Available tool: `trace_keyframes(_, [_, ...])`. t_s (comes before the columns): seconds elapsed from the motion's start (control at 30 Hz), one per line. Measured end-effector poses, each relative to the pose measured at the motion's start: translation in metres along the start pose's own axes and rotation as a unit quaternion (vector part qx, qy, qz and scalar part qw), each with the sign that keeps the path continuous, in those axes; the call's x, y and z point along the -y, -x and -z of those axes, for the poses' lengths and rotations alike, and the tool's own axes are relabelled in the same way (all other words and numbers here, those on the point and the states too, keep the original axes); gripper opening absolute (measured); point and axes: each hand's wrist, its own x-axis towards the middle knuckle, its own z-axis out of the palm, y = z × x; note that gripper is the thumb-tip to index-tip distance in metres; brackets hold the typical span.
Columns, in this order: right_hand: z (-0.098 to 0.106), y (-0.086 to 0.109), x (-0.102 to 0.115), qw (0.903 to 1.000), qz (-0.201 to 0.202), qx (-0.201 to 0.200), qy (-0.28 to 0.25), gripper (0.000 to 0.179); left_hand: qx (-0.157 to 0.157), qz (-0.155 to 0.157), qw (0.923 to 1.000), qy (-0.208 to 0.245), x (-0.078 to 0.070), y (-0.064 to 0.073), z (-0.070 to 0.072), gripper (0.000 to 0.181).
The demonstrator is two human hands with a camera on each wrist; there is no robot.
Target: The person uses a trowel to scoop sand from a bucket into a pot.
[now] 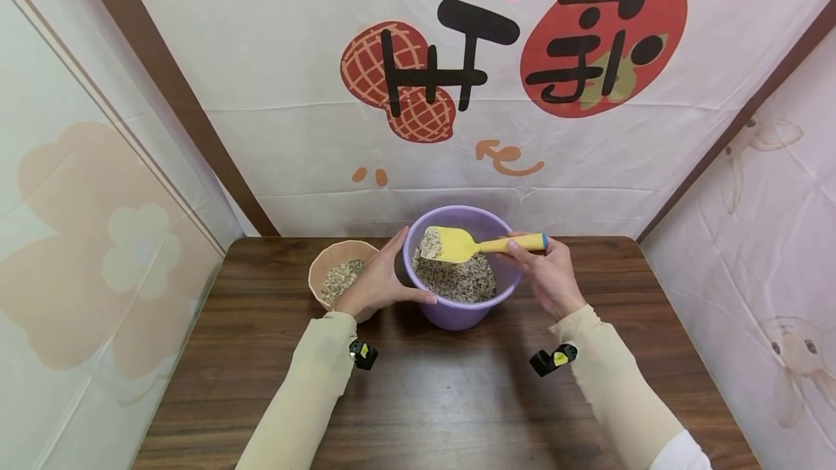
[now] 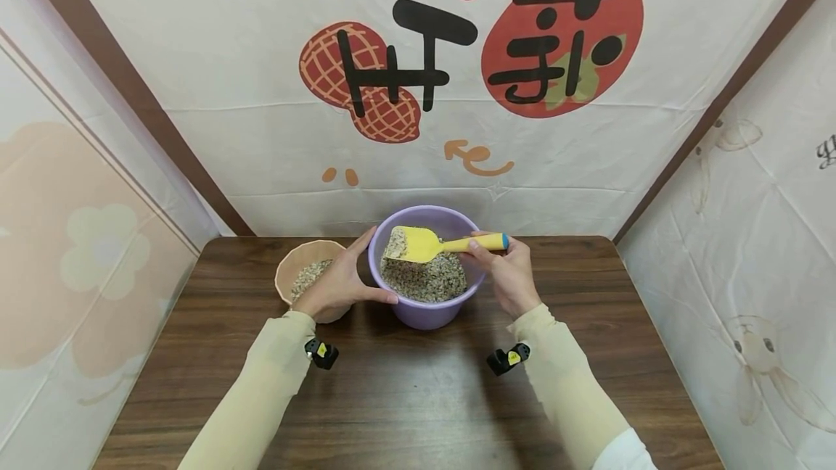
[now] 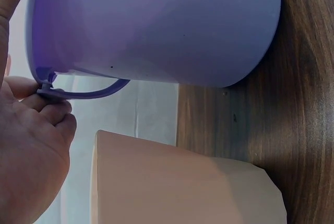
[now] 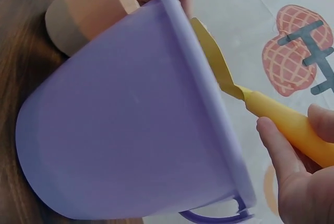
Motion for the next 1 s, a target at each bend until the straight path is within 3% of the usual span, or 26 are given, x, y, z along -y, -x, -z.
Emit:
trace_keyframes(0.27, [0.004, 0.005, 0.012, 0.9996, 0.018, 0.009, -0.022, 0.013, 0.001, 0.003, 1.0, 0.006, 0.001, 0.0, 0.0, 0.149])
trace_keyframes(0.53, [0.009, 0.01, 0.021, 0.9987, 0.031, 0.019, -0.036, 0.013, 0.0, 0.0, 1.0, 0.007, 0.002, 0.0, 0.0, 0.15])
trace_keyframes(1.0, [0.017, 0.015, 0.021, 0.9996, 0.02, 0.015, -0.01, 0.018, 0.0, -0.004, 0.9998, -0.02, 0.002, -0.001, 0.002, 0.15])
